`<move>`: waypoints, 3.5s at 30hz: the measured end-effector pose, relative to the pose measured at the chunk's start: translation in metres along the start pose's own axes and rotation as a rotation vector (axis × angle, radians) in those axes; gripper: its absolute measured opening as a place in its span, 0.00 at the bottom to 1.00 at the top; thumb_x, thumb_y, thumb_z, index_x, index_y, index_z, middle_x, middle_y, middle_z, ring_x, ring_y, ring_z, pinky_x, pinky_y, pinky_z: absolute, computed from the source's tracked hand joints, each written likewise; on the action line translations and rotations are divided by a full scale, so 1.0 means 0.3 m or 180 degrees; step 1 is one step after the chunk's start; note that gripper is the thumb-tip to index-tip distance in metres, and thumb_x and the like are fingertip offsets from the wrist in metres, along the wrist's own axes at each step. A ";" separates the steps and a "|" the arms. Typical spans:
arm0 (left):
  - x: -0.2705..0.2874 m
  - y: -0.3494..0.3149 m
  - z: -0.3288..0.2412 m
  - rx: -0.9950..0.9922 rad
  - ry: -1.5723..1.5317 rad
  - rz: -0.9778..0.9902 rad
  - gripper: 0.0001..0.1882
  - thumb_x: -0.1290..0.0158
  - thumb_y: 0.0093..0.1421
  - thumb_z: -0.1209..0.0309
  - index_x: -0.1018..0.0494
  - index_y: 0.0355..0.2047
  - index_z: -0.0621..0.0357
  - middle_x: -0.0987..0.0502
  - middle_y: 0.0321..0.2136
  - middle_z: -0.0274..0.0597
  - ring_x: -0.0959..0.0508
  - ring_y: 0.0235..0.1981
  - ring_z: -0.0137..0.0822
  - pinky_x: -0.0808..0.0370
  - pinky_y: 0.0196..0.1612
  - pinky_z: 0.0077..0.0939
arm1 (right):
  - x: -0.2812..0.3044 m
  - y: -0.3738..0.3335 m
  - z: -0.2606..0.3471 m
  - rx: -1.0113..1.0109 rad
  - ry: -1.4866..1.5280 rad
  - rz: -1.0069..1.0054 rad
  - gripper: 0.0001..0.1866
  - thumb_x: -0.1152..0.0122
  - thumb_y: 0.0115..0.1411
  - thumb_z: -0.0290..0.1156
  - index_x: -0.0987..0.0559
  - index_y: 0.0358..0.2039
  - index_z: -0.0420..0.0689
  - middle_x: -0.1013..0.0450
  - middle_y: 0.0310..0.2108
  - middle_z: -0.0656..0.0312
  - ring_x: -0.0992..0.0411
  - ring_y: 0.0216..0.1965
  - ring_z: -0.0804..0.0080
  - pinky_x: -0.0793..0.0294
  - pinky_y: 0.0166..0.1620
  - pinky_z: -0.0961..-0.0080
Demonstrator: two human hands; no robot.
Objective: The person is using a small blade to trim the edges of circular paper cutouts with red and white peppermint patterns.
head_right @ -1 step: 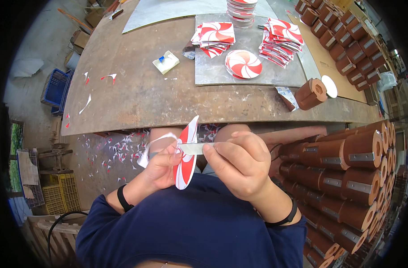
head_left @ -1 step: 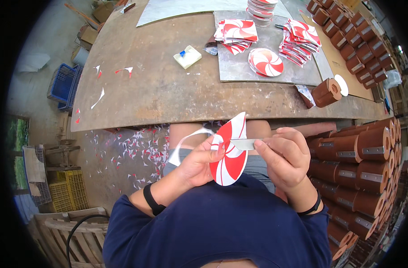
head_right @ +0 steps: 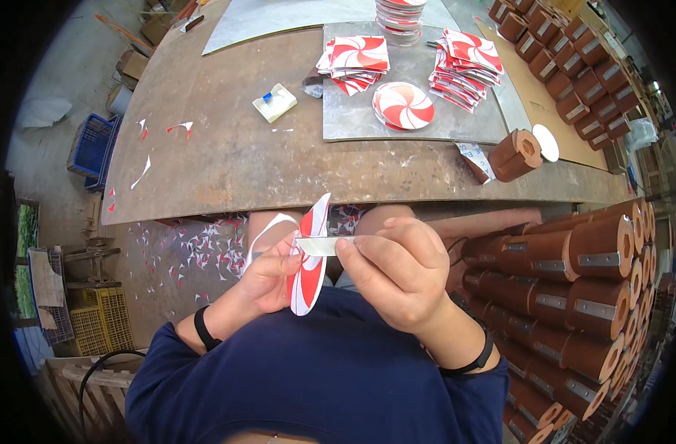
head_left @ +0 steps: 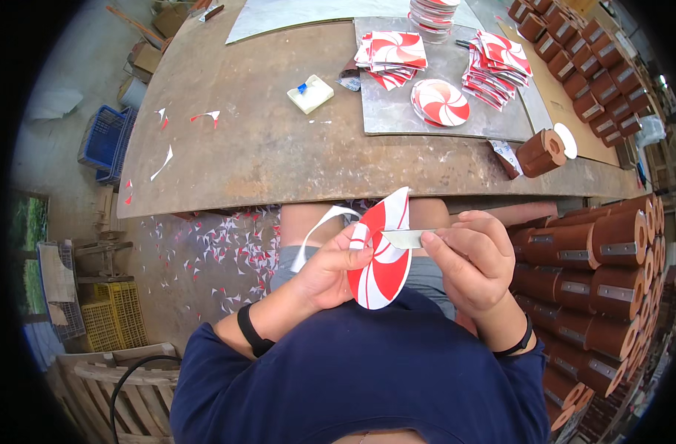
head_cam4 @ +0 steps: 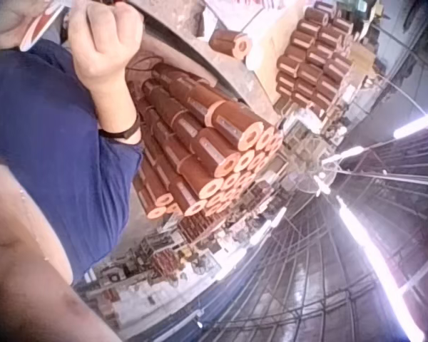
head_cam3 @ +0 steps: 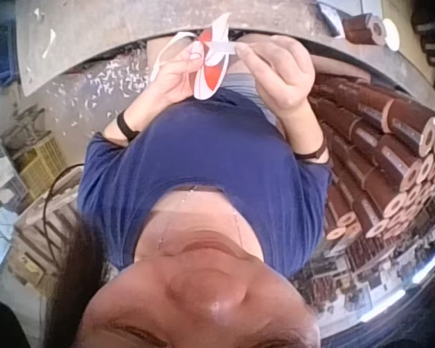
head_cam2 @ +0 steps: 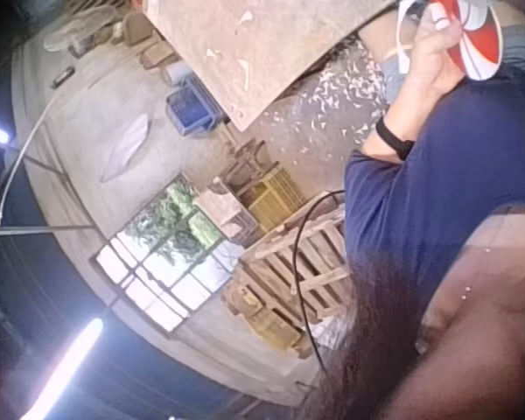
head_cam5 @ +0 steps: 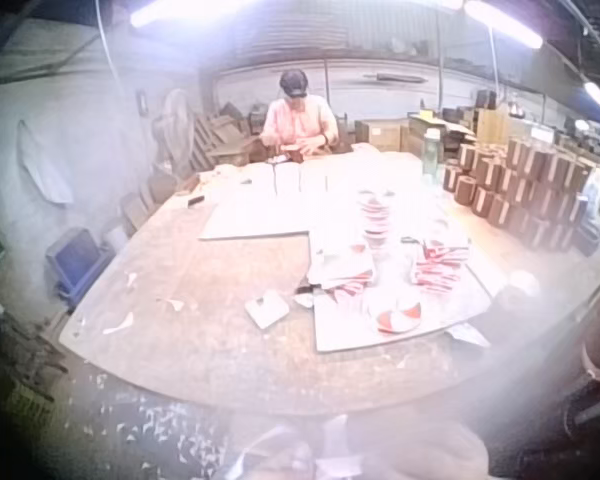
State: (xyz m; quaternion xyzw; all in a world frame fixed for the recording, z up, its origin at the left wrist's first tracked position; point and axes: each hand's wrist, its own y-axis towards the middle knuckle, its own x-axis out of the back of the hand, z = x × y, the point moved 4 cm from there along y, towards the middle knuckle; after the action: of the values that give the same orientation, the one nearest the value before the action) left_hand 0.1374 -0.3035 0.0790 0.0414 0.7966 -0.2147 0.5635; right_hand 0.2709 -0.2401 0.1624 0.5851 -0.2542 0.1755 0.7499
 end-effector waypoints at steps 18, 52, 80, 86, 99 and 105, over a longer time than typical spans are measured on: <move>0.006 -0.005 -0.007 -0.0096 0.0390 0.0390 0.28 0.48 0.49 0.75 0.46 0.50 0.61 0.32 0.40 0.45 0.28 0.39 0.33 0.29 0.41 0.27 | 0.013 0.004 0.002 -0.0048 0.0140 0.0088 0.13 0.44 0.33 0.26 0.24 0.25 0.39 0.32 0.21 0.64 0.34 0.22 0.73 0.31 0.31 0.73; 0.006 -0.050 -0.028 0.0024 0.0331 0.0494 0.22 0.49 0.45 0.85 0.36 0.42 0.63 0.28 0.37 0.44 0.28 0.40 0.35 0.31 0.44 0.30 | 0.064 -0.085 -0.069 -0.1383 0.0509 -0.0385 0.08 0.43 0.42 0.16 0.26 0.26 0.42 0.31 0.20 0.63 0.34 0.22 0.73 0.33 0.37 0.71; 0.061 0.066 -0.112 -0.0826 0.0307 0.0488 0.25 0.50 0.52 0.69 0.45 0.48 0.62 0.31 0.38 0.44 0.28 0.39 0.34 0.29 0.41 0.26 | -0.007 -0.100 -0.068 -0.1615 0.0949 -0.0540 0.10 0.42 0.42 0.16 0.25 0.28 0.41 0.33 0.20 0.62 0.36 0.22 0.74 0.33 0.38 0.74; 0.064 0.064 -0.103 -0.0768 0.0193 0.0540 0.23 0.53 0.53 0.74 0.46 0.48 0.59 0.31 0.38 0.43 0.27 0.39 0.35 0.28 0.41 0.30 | -0.018 -0.054 -0.074 -0.1331 0.0957 -0.0611 0.13 0.42 0.40 0.14 0.25 0.29 0.41 0.34 0.19 0.62 0.36 0.22 0.72 0.33 0.37 0.73; 0.063 0.076 -0.090 -0.0738 0.0169 0.0445 0.09 0.57 0.57 0.69 0.37 0.38 0.58 0.29 0.32 0.40 0.27 0.32 0.27 0.28 0.35 0.20 | -0.065 0.008 -0.025 -0.0223 0.0315 -0.0239 0.15 0.42 0.32 0.23 0.23 0.26 0.42 0.33 0.22 0.65 0.35 0.22 0.72 0.33 0.33 0.71; 0.036 0.080 -0.076 -0.0816 0.0901 -0.0856 0.15 0.62 0.59 0.60 0.35 0.33 0.58 0.39 0.11 0.29 0.40 0.09 0.21 0.42 0.11 0.15 | -0.059 0.016 0.012 0.0264 -0.0034 -0.0162 0.15 0.44 0.30 0.28 0.23 0.25 0.42 0.33 0.24 0.65 0.36 0.24 0.72 0.31 0.32 0.71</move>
State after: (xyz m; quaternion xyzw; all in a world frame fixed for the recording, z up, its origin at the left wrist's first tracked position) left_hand 0.1208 -0.2749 0.0682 -0.1073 0.8868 -0.1770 0.4131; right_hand 0.2535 -0.2416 0.1564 0.6228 -0.2357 0.1637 0.7279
